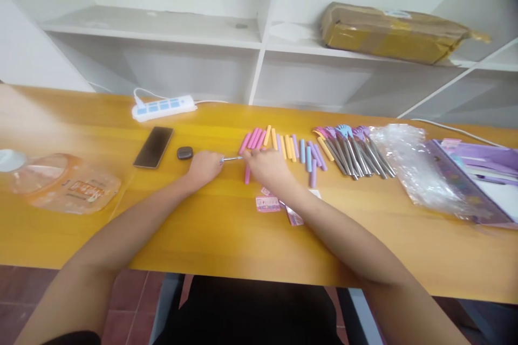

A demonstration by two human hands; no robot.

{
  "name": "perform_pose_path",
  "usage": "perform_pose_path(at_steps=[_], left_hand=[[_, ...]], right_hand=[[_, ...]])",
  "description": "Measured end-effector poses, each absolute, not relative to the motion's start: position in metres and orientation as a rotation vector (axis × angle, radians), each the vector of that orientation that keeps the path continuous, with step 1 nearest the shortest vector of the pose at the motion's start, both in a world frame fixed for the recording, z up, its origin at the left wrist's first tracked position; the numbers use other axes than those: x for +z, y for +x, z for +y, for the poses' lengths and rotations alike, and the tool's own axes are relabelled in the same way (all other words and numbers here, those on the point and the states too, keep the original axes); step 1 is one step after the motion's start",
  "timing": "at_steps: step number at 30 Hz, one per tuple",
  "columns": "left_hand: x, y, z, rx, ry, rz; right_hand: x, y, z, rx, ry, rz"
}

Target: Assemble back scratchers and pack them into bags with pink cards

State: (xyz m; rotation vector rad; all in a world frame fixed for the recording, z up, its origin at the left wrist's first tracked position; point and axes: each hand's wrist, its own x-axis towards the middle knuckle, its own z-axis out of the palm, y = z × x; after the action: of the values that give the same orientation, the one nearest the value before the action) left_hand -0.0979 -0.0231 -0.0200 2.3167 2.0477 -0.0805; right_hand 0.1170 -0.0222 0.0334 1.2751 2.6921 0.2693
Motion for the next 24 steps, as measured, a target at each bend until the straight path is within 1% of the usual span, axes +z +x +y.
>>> perform_pose_path(at_steps=[5,15,20,24], left_hand=[[-0.02,-0.098,-0.025,-0.065,2.368,2.003],[-0.019,-0.104,-0.019,-0.136,2.426,1.977],[-0.019,-0.102,-0.017,-0.165,2.417,1.993],[-0.017,-0.101,-0.018,-0.158,2.416,1.994]], right_hand=[[0.027,0.126,-0.025,0.142,1.26,2.651],[0.018,0.125,-0.023,0.094,1.323,2.674],[0.027,0.137,-0.016,0.131,1.329,2.681],[0.042,0.178,-0.011,0.199,1.392,2.622]])
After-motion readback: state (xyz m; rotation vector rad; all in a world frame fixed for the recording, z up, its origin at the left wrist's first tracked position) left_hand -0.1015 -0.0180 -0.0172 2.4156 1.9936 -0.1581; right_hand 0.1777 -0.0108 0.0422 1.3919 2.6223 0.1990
